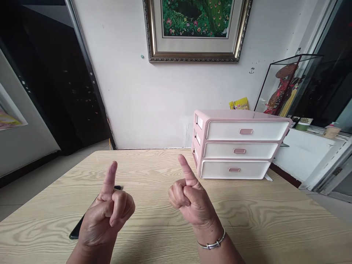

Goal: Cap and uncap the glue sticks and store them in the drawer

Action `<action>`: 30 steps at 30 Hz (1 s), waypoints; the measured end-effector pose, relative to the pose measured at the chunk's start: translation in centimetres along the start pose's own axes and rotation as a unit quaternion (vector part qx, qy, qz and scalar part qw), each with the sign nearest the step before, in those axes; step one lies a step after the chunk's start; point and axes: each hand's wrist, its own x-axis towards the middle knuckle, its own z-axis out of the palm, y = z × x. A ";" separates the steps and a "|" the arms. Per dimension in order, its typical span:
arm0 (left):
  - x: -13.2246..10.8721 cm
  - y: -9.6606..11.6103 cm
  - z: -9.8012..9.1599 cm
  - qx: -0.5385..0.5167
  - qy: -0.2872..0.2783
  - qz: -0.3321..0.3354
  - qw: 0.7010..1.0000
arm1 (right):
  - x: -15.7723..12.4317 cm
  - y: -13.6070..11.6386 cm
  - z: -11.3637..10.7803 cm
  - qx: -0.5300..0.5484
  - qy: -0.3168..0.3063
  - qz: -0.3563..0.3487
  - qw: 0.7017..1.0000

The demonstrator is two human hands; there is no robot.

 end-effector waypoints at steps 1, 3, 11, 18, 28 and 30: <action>0.0 0.0 0.0 0.001 0.000 0.002 1.000 | 0.0 0.0 0.0 0.000 0.001 0.000 1.000; 0.1 0.0 0.0 0.004 0.002 0.004 1.000 | 0.0 0.1 -0.1 0.001 0.005 0.000 1.000; 0.1 0.1 0.0 0.017 0.002 0.009 1.000 | 0.0 -0.1 -0.2 -0.004 0.027 0.002 1.000; 0.1 0.2 -0.1 0.028 0.006 0.006 1.000 | 0.1 -0.2 -0.1 0.000 0.024 -0.009 1.000; -0.1 0.3 -0.4 0.034 0.014 0.004 0.999 | 0.2 -0.2 -0.3 -0.017 0.034 0.000 0.999; -0.1 0.3 -0.5 0.038 0.022 0.001 0.999 | 0.2 -0.2 -0.3 -0.013 0.037 -0.004 0.999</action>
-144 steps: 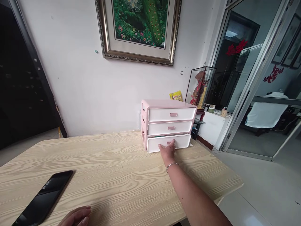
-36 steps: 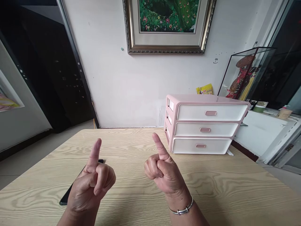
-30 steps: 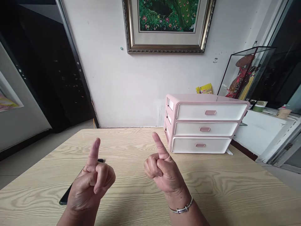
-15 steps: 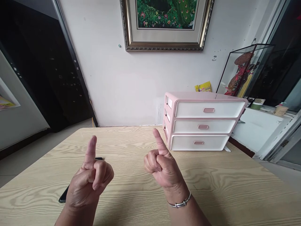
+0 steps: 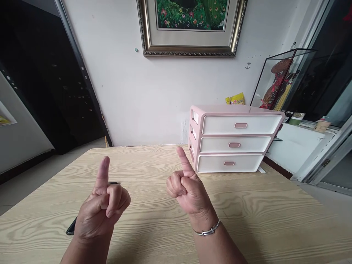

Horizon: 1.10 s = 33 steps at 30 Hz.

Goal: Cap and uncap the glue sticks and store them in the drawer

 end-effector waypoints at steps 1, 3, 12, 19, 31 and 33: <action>0.0 0.0 0.0 0.001 0.002 0.001 1.000 | 0.0 0.0 0.0 0.001 0.002 -0.002 1.000; 0.0 0.0 -0.1 0.006 0.001 0.001 1.000 | 0.0 0.0 0.0 -0.004 0.007 0.002 1.000; 0.2 0.0 0.1 0.014 0.003 -0.003 1.000 | 0.1 0.1 0.1 -0.004 0.008 -0.001 1.000; 0.3 -0.2 -0.8 0.028 0.032 -0.015 0.999 | 0.5 0.1 0.3 -0.008 0.029 0.014 0.999; 1.7 -4.6 -3.4 0.526 0.118 -0.248 0.805 | 3.1 5.3 -5.7 -0.051 0.442 0.091 0.891; 1.5 -5.2 -3.2 0.585 0.056 -0.270 0.763 | 2.9 5.8 -8.0 -0.039 0.481 0.097 0.871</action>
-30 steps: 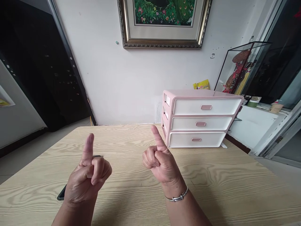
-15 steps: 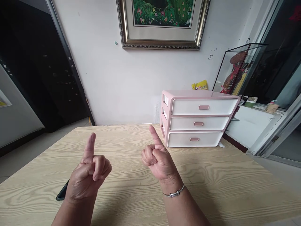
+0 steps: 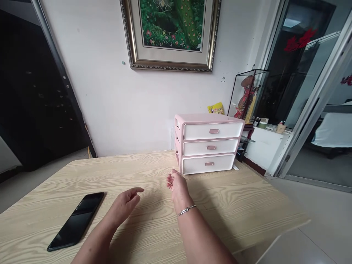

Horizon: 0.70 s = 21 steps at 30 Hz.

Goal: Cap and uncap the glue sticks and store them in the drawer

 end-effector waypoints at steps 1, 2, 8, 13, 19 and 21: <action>-0.1 0.0 0.3 0.031 -0.020 0.006 0.999 | 0.9 0.0 -0.8 0.004 0.017 0.001 1.000; -0.3 -0.1 0.5 0.056 -0.037 0.009 0.998 | 1.7 -0.1 -1.7 0.007 0.032 -0.001 0.999; -2.3 -0.7 1.3 0.124 -0.078 0.020 0.989 | 5.6 -3.5 -8.1 0.016 0.127 -0.015 0.992; -3.3 -1.2 1.5 0.152 -0.107 0.035 0.982 | 7.5 -7.5 -11.2 0.001 0.181 -0.014 0.983; -2.7 -2.4 2.3 0.208 -0.096 0.029 0.973 | 8.8 -10.3 -11.5 -0.030 0.186 -0.019 0.982; -2.5 -2.5 2.4 0.224 -0.094 0.027 0.970 | 9.3 -10.7 -11.5 -0.042 0.183 -0.020 0.982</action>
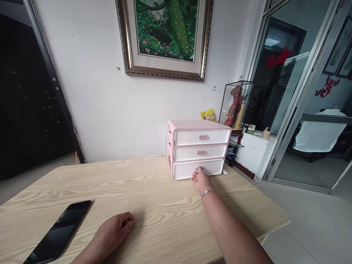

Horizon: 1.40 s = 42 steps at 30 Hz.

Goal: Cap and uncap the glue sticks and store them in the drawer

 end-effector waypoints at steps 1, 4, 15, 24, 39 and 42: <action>0.1 0.0 0.0 0.003 -0.001 -0.001 1.000 | 0.2 -0.1 0.1 -0.006 -0.001 -0.002 1.000; 0.1 0.1 -0.3 -0.002 -0.006 -0.003 1.000 | 0.7 -0.4 0.3 -0.023 0.000 -0.007 1.000; 0.3 -0.3 -0.5 -0.022 -0.006 -0.007 1.000 | 0.5 -0.9 0.3 -0.038 -0.009 -0.021 0.999; -0.1 -0.1 -0.7 -0.025 -0.001 -0.011 1.000 | -1.0 -0.6 -1.3 -0.043 -0.020 -0.027 0.999; -0.4 0.4 -0.9 -0.004 -0.004 0.000 1.000 | -5.4 0.3 -7.7 -0.046 -0.027 -0.024 0.998; -0.6 0.3 -0.8 0.002 -0.001 0.004 1.000 | -6.3 0.4 -8.6 -0.059 -0.027 -0.022 0.998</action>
